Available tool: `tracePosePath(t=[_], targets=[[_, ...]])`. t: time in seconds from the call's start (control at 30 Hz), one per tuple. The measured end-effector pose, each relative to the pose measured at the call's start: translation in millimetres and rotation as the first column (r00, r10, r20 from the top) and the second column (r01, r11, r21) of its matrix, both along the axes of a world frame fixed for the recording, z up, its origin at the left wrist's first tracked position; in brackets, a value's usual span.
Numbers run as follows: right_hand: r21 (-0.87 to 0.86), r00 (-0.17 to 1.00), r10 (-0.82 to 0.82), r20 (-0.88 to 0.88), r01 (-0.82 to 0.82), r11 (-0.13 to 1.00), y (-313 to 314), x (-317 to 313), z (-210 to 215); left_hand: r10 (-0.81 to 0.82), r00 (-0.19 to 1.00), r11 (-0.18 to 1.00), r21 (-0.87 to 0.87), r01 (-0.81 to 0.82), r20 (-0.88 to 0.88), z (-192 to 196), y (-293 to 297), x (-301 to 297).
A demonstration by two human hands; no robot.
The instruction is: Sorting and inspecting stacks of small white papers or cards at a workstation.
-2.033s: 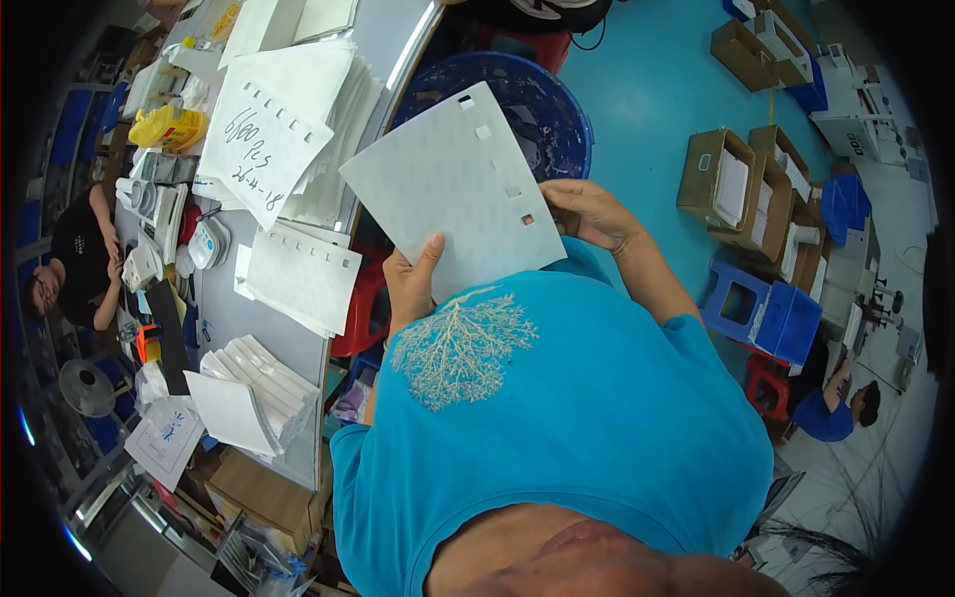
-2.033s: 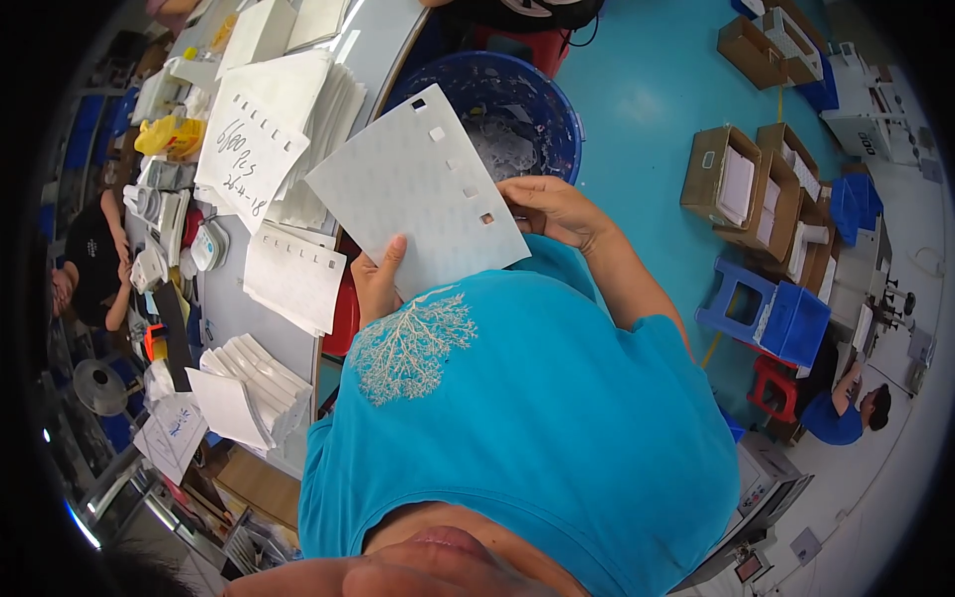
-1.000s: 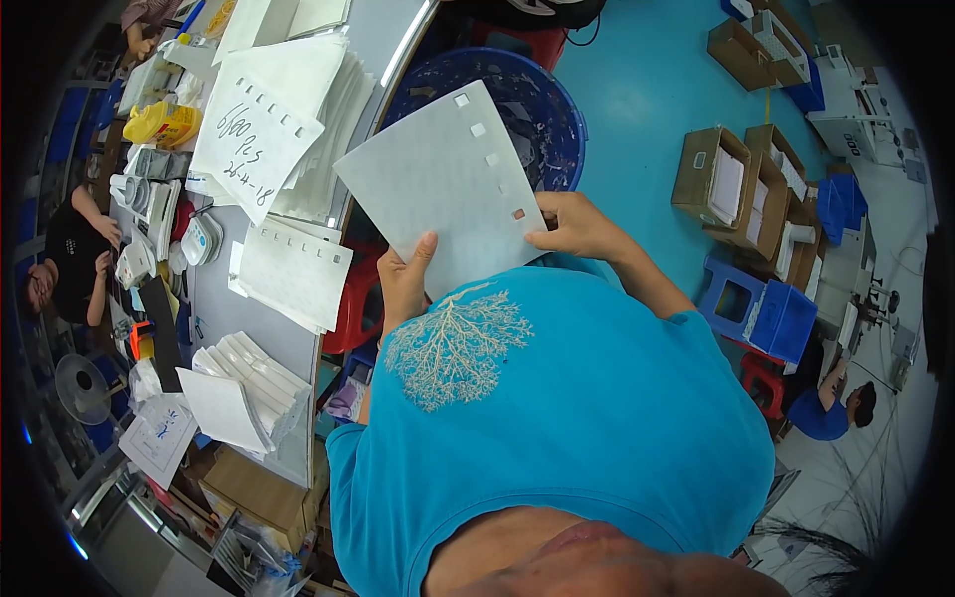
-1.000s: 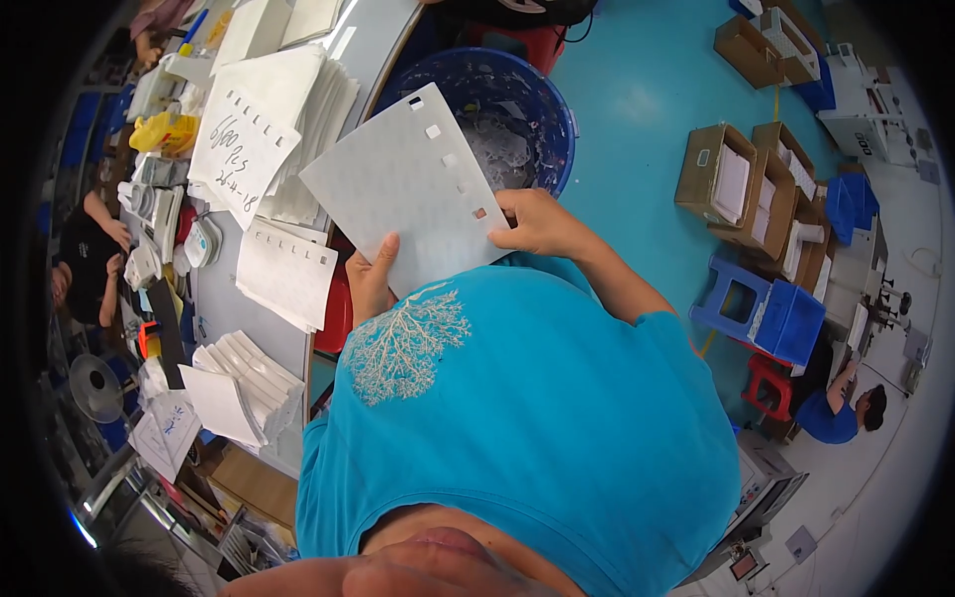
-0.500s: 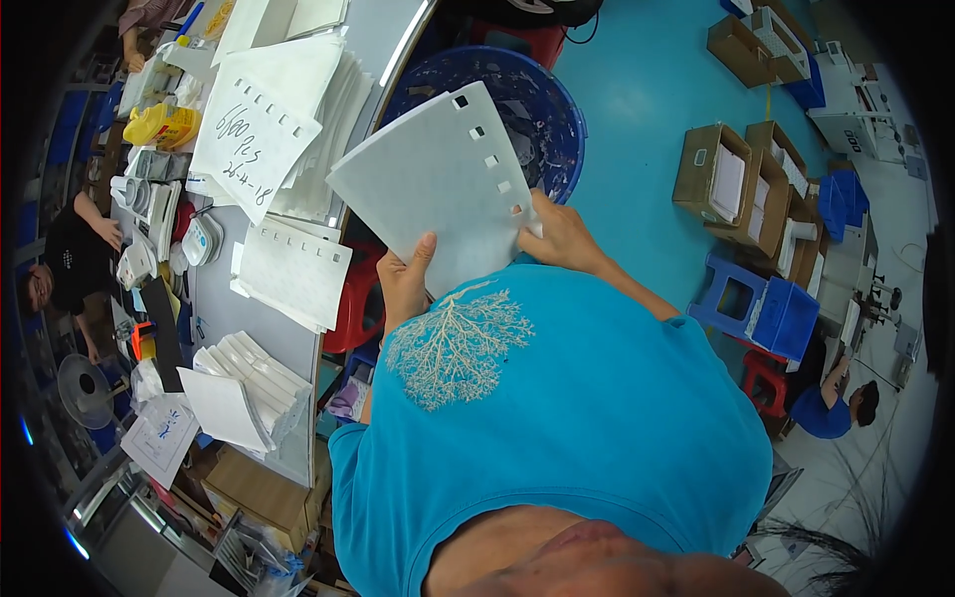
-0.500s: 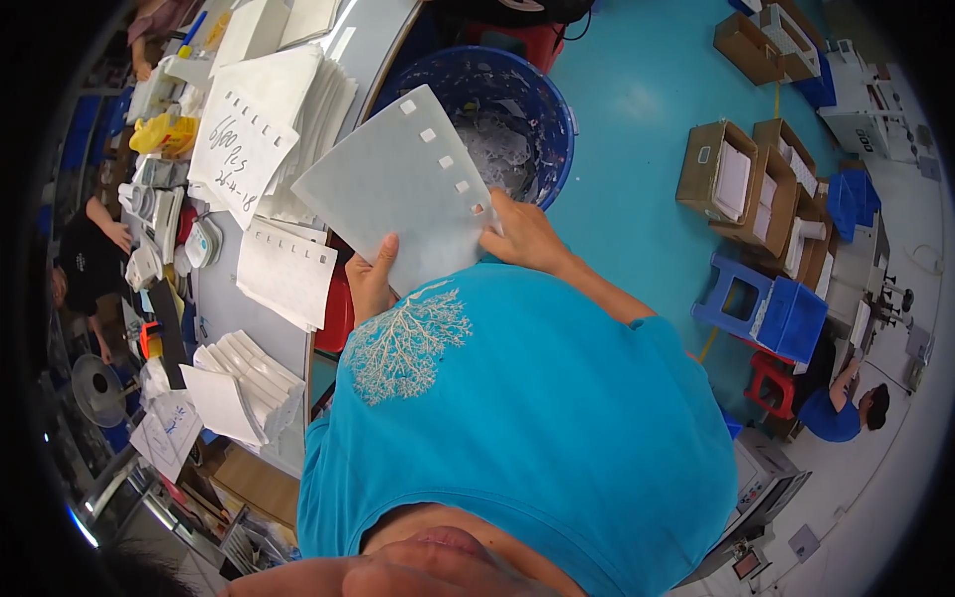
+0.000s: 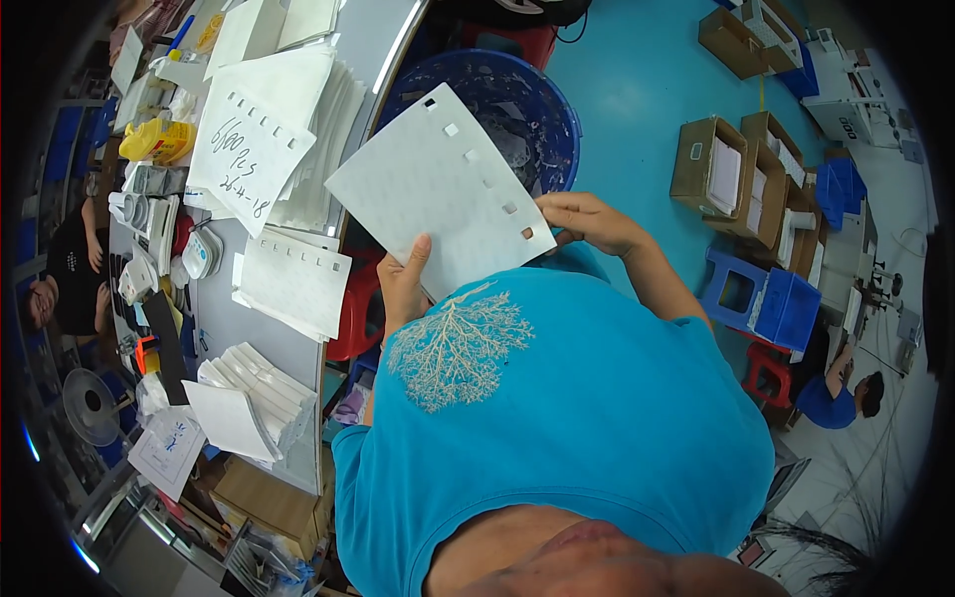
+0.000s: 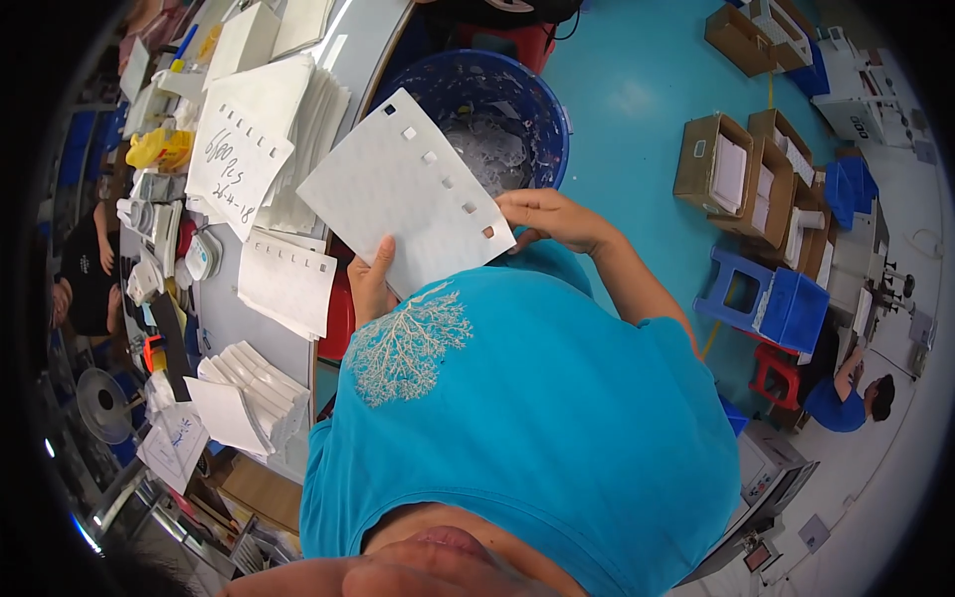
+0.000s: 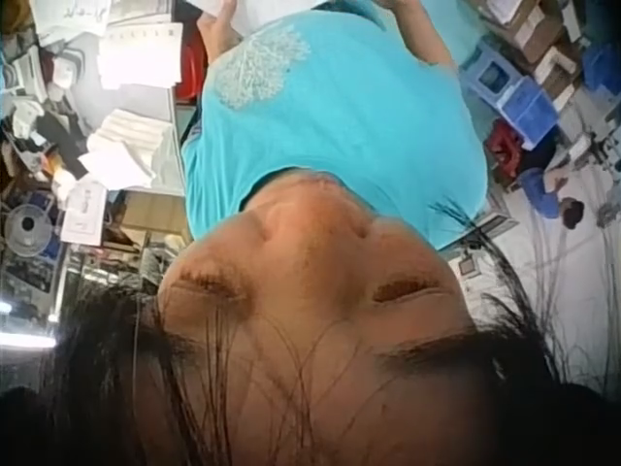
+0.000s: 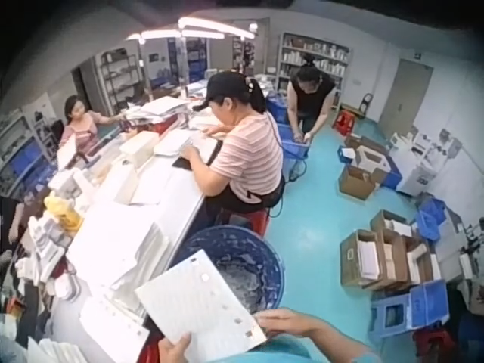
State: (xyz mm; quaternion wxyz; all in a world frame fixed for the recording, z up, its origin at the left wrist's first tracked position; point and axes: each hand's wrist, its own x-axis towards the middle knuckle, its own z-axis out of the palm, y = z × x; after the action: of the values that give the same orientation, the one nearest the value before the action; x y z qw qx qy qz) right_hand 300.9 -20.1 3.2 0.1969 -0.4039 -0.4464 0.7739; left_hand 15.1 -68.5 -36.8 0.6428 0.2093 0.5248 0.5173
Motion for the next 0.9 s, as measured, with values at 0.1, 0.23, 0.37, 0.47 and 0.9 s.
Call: tracePosePath(t=[0.1,0.23,0.37,0.47,0.9], targets=[[-0.244,0.971,-0.205,-0.123,0.170,0.955,-3.6,1.0,-14.1,-0.015,1.000,1.000,0.014,0.015,-0.016,3.1,1.5,1.0],[0.246,0.942,-0.188,0.279,0.120,0.962,-6.2,-7.9,-19.9,0.012,0.999,0.999,0.032,-0.010,-0.046,8.8,0.9,2.6],[0.724,0.668,-0.539,0.513,0.001,0.690,7.1,-3.4,-24.9,-0.008,1.000,0.999,0.035,0.007,0.023,11.0,-2.2,-0.5],[0.910,0.706,-0.612,0.357,-0.117,0.397,26.1,3.9,-35.5,-0.054,0.979,0.997,0.064,0.043,0.197,3.2,0.9,-4.0],[0.308,0.830,-0.416,-0.371,0.533,0.788,58.3,-66.6,40.9,-0.103,0.975,0.992,0.094,0.086,0.199,-4.2,-0.2,-12.8]])
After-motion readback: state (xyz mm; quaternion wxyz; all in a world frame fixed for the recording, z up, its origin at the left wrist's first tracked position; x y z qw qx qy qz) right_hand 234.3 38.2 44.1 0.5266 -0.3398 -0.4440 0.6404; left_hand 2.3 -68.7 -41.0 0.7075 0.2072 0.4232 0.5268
